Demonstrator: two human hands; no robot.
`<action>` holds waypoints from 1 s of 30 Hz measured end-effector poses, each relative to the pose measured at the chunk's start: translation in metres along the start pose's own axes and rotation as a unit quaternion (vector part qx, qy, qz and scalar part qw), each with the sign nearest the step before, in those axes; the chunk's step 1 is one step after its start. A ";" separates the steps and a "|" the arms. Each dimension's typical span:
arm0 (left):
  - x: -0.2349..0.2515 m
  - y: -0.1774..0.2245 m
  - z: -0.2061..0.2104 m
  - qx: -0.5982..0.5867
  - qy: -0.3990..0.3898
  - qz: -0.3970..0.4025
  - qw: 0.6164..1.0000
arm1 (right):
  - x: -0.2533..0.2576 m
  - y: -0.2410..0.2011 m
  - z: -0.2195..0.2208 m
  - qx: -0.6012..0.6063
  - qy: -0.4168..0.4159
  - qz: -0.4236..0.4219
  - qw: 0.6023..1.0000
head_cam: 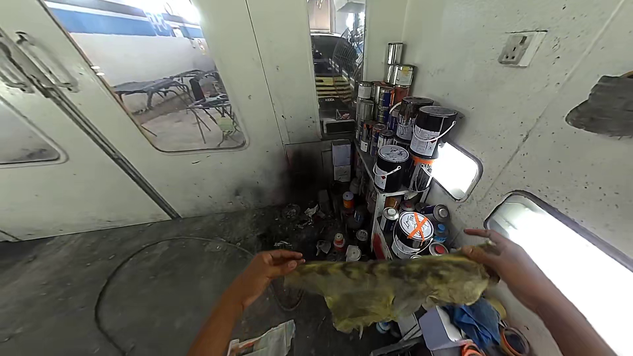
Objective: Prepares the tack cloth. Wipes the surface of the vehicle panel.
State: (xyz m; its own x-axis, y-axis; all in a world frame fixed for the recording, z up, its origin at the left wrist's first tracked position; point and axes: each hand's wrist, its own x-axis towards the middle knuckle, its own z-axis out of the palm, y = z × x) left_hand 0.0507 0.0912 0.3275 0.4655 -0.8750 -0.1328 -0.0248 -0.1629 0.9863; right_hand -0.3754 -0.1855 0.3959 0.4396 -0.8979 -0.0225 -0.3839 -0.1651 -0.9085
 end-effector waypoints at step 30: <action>0.019 0.008 0.067 -0.138 -0.059 -0.057 0.987 | -0.007 0.043 0.108 0.098 -0.159 0.068 0.980</action>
State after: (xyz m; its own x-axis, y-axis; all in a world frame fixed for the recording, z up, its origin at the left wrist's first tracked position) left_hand -0.0001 0.0428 0.3261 0.3454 -0.9075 -0.2392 0.2707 -0.1477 0.9513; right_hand -0.3073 -0.1420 0.3117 0.6377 -0.7285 -0.2501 -0.3079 0.0566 -0.9497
